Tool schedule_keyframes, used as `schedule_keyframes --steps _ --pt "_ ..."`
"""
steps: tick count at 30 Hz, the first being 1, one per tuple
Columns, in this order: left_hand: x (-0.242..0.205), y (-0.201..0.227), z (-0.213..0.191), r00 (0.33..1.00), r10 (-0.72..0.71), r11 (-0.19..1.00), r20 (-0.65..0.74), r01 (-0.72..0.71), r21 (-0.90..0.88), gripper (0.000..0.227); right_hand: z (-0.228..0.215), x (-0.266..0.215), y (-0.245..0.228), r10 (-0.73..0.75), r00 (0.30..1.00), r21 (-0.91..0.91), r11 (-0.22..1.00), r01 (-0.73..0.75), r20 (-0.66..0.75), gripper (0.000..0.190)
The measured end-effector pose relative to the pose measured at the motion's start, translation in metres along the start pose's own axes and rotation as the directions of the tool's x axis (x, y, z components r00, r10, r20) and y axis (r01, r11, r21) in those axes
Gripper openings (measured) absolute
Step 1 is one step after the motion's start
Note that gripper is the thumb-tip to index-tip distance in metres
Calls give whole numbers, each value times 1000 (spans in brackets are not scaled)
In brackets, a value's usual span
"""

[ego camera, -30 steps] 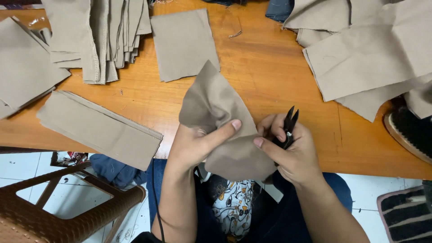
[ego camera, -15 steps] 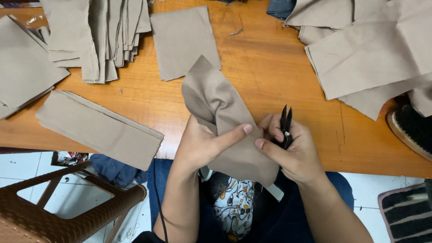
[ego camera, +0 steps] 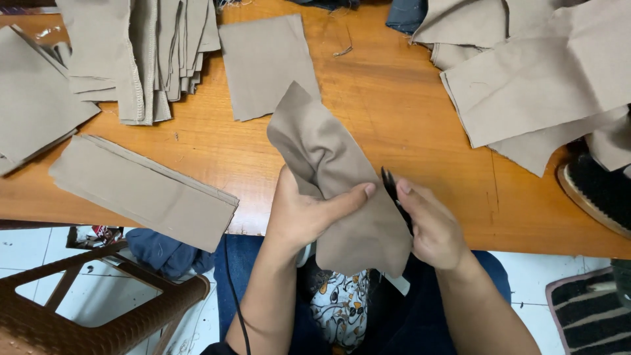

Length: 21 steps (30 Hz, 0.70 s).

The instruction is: The person sits at a wooden table and uses small scissors to trim the edges of a folded piece of beige fabric. They repeatedly adjust the fabric, snip along the edges, and place the trimmed piece back on the table among other fabric pieces.

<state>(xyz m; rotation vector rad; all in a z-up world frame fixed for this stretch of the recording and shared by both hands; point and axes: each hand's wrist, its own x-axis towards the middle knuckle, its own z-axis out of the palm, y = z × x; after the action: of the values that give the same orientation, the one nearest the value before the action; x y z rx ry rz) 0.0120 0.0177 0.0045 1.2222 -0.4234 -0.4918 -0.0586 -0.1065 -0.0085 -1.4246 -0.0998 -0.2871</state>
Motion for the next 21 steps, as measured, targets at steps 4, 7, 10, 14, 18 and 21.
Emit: schedule_keyframes --steps 4,7,10,14,18,21 --pt "1 5 1 1000 23 1000 -4 -23 13 35 -13 -16 17 79 997 -11 997 -79 10 37" --pt "3 2 0 999 37 999 11 -37 13 36 -18 -17 23 108 994 62 992 -110 28 36" --pt "4 1 -2 998 60 998 37 -61 27 32 -22 -18 27 147 988 167 974 -154 53 37" --pt "3 -4 -2 997 67 997 29 -68 24 33 -23 -22 31 160 986 187 968 -167 49 37" --pt "2 -8 -1 999 49 999 22 -49 4 34 -22 -22 30 158 986 178 970 -164 49 37" --pt "2 -9 -4 997 62 998 36 -62 7 34 -22 -20 29 155 987 171 972 -161 44 37"
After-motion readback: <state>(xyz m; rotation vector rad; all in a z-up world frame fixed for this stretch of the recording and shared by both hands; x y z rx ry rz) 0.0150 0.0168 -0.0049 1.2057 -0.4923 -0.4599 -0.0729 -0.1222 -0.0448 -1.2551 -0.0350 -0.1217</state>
